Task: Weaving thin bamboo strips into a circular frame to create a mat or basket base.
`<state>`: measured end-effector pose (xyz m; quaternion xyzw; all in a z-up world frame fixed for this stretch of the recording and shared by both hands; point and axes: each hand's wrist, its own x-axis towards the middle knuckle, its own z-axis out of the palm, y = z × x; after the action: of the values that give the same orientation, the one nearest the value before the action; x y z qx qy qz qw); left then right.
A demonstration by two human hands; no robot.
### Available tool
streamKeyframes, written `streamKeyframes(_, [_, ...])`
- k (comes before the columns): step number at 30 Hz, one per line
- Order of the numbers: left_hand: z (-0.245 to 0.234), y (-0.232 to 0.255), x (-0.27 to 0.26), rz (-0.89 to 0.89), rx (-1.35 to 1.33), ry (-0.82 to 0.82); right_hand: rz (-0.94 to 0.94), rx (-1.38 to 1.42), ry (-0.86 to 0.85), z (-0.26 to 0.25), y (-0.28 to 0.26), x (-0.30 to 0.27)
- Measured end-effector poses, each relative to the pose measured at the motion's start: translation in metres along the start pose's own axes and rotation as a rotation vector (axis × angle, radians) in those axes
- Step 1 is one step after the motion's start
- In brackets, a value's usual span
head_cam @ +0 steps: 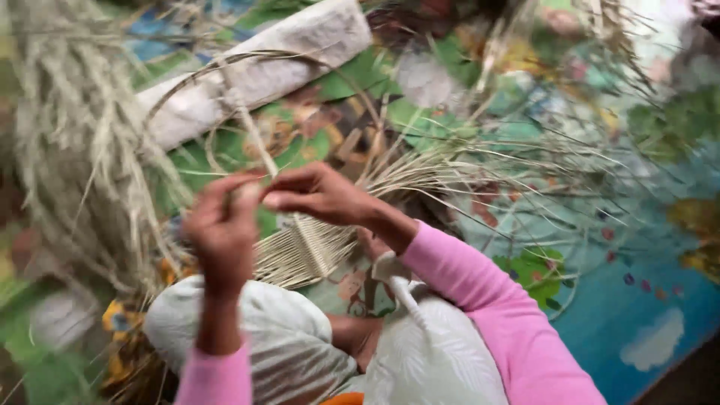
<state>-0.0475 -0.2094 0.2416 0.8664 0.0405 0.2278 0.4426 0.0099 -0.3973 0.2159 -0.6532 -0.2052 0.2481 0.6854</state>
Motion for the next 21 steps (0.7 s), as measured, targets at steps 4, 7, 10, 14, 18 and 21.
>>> streamKeyframes(4, [0.030,0.025,0.015,0.088,-0.160,-0.037,-0.059,0.197,0.443,0.021,-0.003,0.007])
streamKeyframes(7, [0.036,0.026,0.009,0.004,-0.221,-0.101,-0.091,0.261,0.590,0.019,0.011,0.007])
streamKeyframes(10, [0.035,0.019,-0.002,-0.015,-0.202,-0.133,-0.101,0.320,0.642,0.028,0.014,0.002])
streamKeyframes(14, [0.032,-0.006,0.002,0.041,-0.022,-0.165,-0.023,0.527,0.617,0.021,0.021,0.009])
streamKeyframes(18, [0.012,-0.054,0.005,-0.006,0.164,-0.229,0.055,0.519,0.632,0.001,0.020,0.017])
streamKeyframes(21, [-0.006,-0.112,0.003,-0.100,0.428,-0.232,0.083,0.547,0.765,-0.027,0.021,0.024])
